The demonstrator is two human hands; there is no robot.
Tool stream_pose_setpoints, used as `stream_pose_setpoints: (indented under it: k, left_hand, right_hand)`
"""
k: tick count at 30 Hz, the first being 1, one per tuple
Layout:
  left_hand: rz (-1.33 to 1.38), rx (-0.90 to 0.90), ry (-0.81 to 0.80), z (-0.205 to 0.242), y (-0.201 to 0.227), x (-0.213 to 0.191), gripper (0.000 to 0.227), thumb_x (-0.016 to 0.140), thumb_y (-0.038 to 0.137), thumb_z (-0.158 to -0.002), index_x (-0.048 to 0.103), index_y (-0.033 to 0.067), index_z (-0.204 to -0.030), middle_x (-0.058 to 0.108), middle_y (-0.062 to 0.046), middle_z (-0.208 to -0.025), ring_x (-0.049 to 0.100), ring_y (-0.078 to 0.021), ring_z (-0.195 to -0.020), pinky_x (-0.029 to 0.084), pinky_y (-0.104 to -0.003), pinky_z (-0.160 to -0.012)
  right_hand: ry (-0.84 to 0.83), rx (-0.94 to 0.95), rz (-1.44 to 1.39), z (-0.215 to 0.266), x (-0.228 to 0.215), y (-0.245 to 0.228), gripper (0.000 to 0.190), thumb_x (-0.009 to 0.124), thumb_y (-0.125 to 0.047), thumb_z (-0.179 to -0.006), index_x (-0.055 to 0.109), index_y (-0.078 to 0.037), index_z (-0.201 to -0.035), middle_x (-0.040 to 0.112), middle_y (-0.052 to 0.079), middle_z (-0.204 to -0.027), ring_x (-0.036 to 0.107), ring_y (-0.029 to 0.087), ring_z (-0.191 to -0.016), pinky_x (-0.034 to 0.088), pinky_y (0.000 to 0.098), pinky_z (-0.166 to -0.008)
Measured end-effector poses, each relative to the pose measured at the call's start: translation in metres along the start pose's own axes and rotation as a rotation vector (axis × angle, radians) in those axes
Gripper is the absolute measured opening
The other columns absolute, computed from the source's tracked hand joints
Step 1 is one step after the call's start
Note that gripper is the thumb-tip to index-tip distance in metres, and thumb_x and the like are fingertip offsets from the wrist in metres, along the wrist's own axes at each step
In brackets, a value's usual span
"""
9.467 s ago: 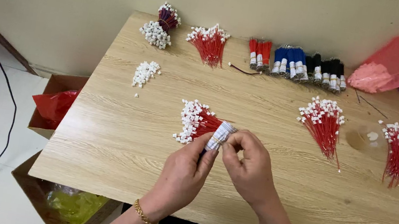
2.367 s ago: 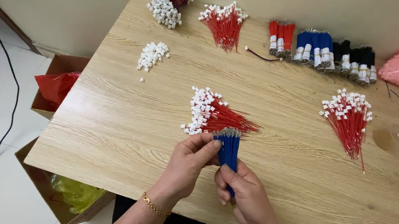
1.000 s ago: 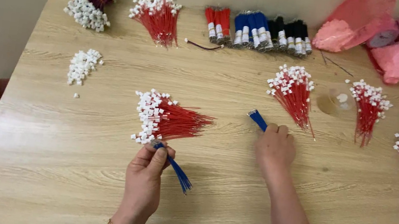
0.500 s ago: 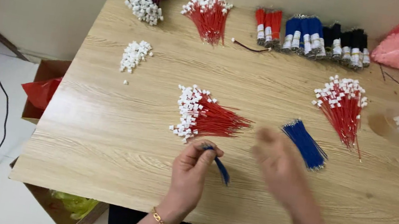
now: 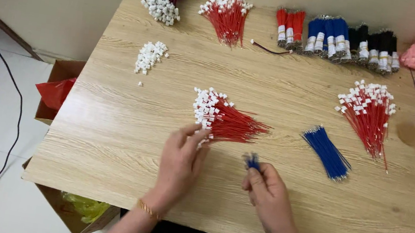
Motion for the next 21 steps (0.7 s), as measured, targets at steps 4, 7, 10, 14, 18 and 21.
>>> stream_pose_setpoints:
  k: [4, 7, 10, 14, 18, 21]
  left_hand:
    - [-0.236, 0.051, 0.029, -0.015, -0.022, 0.004, 0.057, 0.08, 0.031, -0.074, 0.057, 0.013, -0.123, 0.056, -0.017, -0.11, 0.054, -0.0315, -0.096, 0.047, -0.042, -0.08]
    - [-0.377, 0.071, -0.073, -0.032, -0.02, 0.012, 0.077, 0.088, 0.046, -0.062, 0.054, 0.0215, -0.127, 0.053, -0.016, -0.118, 0.051, -0.0325, -0.103, 0.046, -0.045, -0.081]
    - [-0.406, 0.077, -0.181, -0.043, -0.03, 0.026, 0.08, 0.084, 0.052, -0.064, 0.051, 0.023, -0.131, 0.047, -0.014, -0.134, 0.043, -0.0365, -0.119, 0.04, -0.051, -0.091]
    - [-0.337, 0.02, -0.163, -0.042, -0.062, 0.039, 0.072, 0.076, 0.055, -0.073, 0.054, 0.0184, -0.13, 0.046, -0.015, -0.136, 0.045, -0.0351, -0.122, 0.041, -0.053, -0.09]
    - [-0.251, 0.091, -0.061, -0.035, -0.066, 0.029, 0.062, 0.075, 0.041, -0.079, 0.053, 0.01, -0.129, 0.051, -0.02, -0.129, 0.051, -0.0368, -0.114, 0.043, -0.05, -0.094]
    - [-0.192, 0.163, 0.009, -0.035, -0.064, 0.022, 0.055, 0.078, 0.033, -0.078, 0.057, 0.009, -0.123, 0.058, -0.019, -0.122, 0.06, -0.0362, -0.106, 0.048, -0.048, -0.087]
  right_hand:
    - [0.012, -0.081, 0.053, -0.005, -0.003, -0.005, 0.016, 0.054, -0.014, -0.096, 0.057, -0.008, -0.081, 0.044, -0.001, -0.061, 0.031, 0.007, -0.047, 0.025, 0.0248, -0.043]
    - [0.019, -0.079, 0.009, -0.008, -0.001, -0.004, 0.012, 0.058, -0.011, -0.094, 0.057, -0.008, -0.082, 0.044, -0.001, -0.062, 0.034, 0.008, -0.051, 0.027, 0.0253, -0.045]
    - [0.065, -0.082, 0.009, -0.009, -0.003, -0.008, 0.007, 0.061, -0.011, -0.092, 0.058, -0.009, -0.086, 0.04, -0.002, -0.058, 0.033, 0.008, -0.05, 0.027, 0.0257, -0.045]
    - [0.117, -0.089, -0.077, -0.015, -0.011, 0.004, 0.01, 0.059, -0.011, -0.091, 0.062, -0.008, -0.1, 0.039, 0.0, -0.059, 0.034, 0.009, -0.048, 0.028, 0.0244, -0.041]
    - [0.03, -0.042, -0.11, -0.015, -0.007, 0.004, 0.021, 0.055, -0.014, -0.097, 0.046, -0.011, -0.078, 0.043, 0.003, -0.065, 0.035, 0.01, -0.046, 0.021, 0.0231, -0.039]
    - [0.019, -0.052, -0.088, -0.02, -0.003, 0.002, 0.013, 0.056, -0.015, -0.096, 0.057, -0.005, -0.089, 0.055, 0.004, -0.074, 0.041, 0.01, -0.051, 0.029, 0.0223, -0.044]
Point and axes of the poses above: each hand's wrist, its own z-axis away from the middle knuckle, its own x-axis out of the palm, y = z × x, the point moved 6 cm from there along -z, towards the middle knuckle
